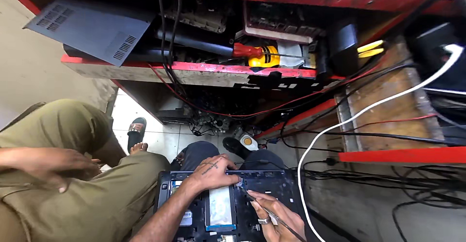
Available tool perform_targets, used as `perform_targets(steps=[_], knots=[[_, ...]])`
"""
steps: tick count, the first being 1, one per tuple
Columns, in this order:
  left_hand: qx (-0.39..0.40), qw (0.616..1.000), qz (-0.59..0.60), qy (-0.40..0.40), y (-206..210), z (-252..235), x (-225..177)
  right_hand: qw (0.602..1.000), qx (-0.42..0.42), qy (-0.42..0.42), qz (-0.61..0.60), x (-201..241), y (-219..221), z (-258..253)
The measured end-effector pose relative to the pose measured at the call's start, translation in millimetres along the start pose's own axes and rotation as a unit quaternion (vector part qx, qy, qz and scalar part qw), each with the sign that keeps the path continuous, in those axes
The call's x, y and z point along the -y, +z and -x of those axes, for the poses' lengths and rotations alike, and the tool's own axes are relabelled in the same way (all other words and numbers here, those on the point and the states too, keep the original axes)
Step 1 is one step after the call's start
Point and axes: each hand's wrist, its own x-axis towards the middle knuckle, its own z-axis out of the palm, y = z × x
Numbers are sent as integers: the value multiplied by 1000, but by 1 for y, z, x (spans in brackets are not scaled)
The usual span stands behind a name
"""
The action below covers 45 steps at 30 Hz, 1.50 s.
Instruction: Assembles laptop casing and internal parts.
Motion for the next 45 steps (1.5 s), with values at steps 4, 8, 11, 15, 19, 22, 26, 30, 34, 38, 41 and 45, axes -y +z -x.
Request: perform_targets(steps=[4, 8, 11, 15, 19, 22, 26, 30, 34, 38, 41, 45], knots=[[0, 1000, -2, 2, 0, 1, 0, 1000, -7, 3, 2, -4, 0, -5], [-1, 1000, -5, 0, 1, 1, 0, 998, 43, 6, 40, 0, -8, -19], [-1, 1000, -3, -3, 1, 1, 0, 998, 61, 8, 33, 5, -9, -20], [-4, 1000, -1, -2, 1, 0, 1, 997, 74, 12, -4, 5, -11, -12], [-2, 1000, -6, 0, 1, 0, 1, 997, 70, 11, -36, -2, -13, -11], [-2, 1000, -10, -1, 1, 0, 1, 994, 97, -7, -54, -10, -15, -14], [-9, 1000, -2, 13, 2, 0, 3, 991, 115, -58, -37, -19, -15, -8], [-7, 1000, -9, 17, 2, 0, 3, 990, 111, -90, -8, -23, -14, 2], [-7, 1000, -9, 14, 2, -1, 3, 991, 120, -44, -31, -20, -17, -2], [-9, 1000, -15, 20, 3, 0, 5, 990, 134, 20, -47, -12, -19, -16], [-7, 1000, -19, 18, 3, -1, 6, 989, 137, -43, 20, -7, -14, -5], [-1, 1000, -15, 5, 1, 0, 4, 980, 126, -122, 90, -10, -7, 14]])
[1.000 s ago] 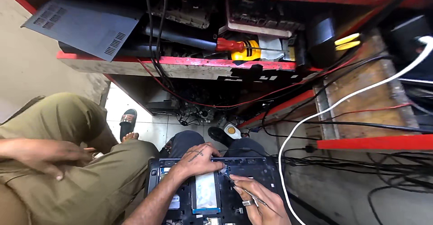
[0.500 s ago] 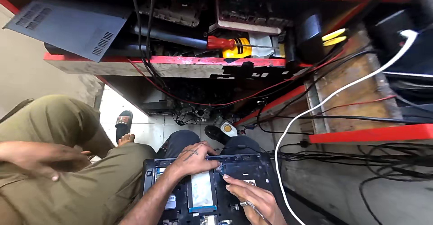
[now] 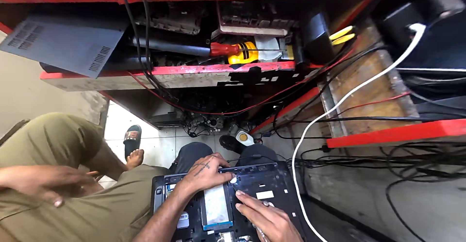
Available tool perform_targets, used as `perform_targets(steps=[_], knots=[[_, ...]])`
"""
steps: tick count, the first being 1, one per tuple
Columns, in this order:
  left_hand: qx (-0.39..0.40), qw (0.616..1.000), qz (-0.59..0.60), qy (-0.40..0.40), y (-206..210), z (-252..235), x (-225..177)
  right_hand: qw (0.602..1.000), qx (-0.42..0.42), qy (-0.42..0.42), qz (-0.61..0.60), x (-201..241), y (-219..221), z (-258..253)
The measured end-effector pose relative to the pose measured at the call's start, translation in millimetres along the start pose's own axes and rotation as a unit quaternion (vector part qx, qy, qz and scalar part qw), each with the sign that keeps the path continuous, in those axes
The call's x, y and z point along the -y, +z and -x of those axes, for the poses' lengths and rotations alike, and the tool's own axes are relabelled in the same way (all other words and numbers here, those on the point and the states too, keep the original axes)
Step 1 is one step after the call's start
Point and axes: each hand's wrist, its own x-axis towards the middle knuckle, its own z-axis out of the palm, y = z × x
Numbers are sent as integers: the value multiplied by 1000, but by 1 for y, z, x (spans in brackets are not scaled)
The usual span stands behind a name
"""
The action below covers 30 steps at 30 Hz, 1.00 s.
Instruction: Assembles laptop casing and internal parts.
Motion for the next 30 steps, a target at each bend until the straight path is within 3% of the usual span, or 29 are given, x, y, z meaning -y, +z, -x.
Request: perform_targets(steps=[6, 11, 17, 24, 28, 30], knots=[[-4, 1000, 13, 8, -1, 0, 1, 1000, 4, -4, 14, 3, 6, 12], [-2, 994, 104, 31, -7, 5, 2, 1000, 4, 7, 11, 6, 6, 15], [21, 1000, 0, 7, -4, 5, -8, 993, -78, 75, -42, 5, -12, 2], [-40, 996, -24, 76, -1, 5, -14, 983, -143, 88, -81, -10, -16, -11], [-53, 990, 85, 97, -2, 4, -9, 978, -134, 158, -5, -9, -25, -24], [-67, 984, 141, 83, -5, 5, -4, 977, -75, 193, 51, -13, -22, -35]])
